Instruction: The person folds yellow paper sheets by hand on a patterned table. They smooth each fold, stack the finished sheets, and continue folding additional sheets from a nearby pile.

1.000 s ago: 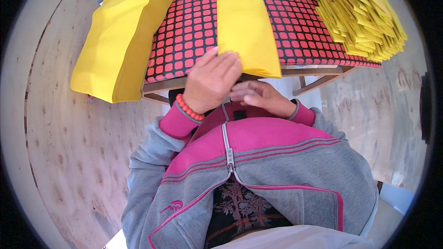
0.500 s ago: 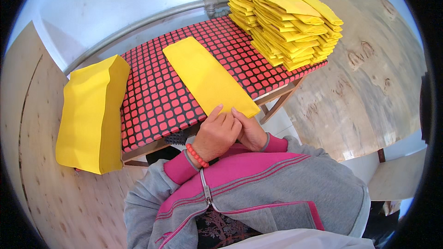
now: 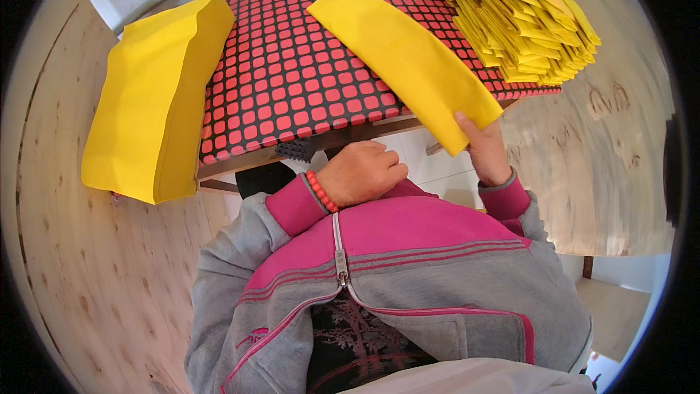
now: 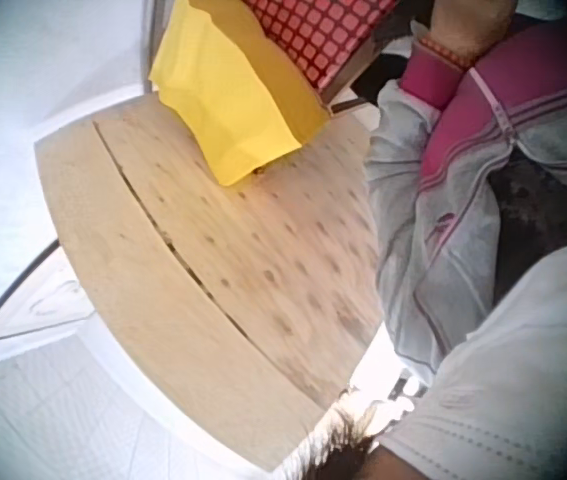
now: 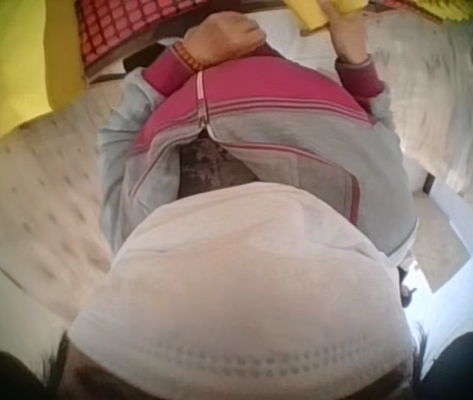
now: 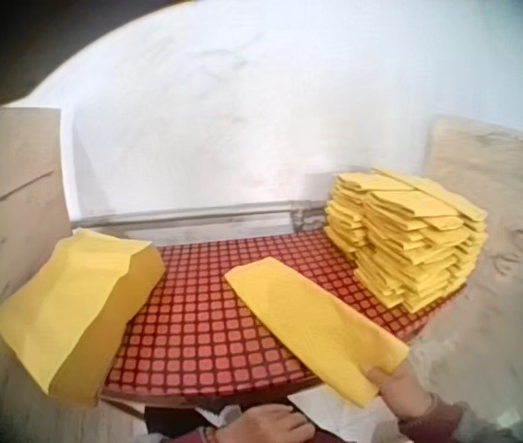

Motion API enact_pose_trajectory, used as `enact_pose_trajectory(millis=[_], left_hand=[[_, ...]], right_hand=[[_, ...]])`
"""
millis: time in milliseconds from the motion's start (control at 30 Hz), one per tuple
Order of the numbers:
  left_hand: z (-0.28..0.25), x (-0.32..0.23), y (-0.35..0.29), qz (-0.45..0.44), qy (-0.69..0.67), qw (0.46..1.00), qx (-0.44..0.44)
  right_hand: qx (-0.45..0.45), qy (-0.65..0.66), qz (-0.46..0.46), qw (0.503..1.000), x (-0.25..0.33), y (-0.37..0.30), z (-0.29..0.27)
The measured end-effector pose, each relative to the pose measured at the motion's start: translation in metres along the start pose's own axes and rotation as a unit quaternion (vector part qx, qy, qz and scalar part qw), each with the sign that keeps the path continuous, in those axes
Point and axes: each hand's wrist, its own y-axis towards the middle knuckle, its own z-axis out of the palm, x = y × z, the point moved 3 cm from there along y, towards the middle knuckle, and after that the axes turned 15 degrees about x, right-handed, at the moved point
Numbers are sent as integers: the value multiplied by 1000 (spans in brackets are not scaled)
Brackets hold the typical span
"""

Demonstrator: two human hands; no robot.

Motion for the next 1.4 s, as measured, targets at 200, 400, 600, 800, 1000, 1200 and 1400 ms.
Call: enact_pose_trajectory(millis=[200,400,600,800,1000,1200,1400], left_hand=[[17,5,-10,-17,-61,998,26],[29,12,-24,-37,-129,990,37],[34,19,-41,-99,-198,974,57],[40,22,-54,-143,-273,950,47],[48,28,-61,-178,-259,946,79],[50,29,-67,-186,-266,943,80],[52,31,-70,-198,-277,936,92]], right_hand=[[-4,49,-47,998,24,1,-10],[78,239,-39,967,51,6,-19],[130,301,-112,938,110,6,-60],[115,293,-165,935,188,27,-140],[63,244,-142,957,214,78,-202],[41,276,-131,951,200,123,-239],[29,279,-109,954,194,129,-245]])
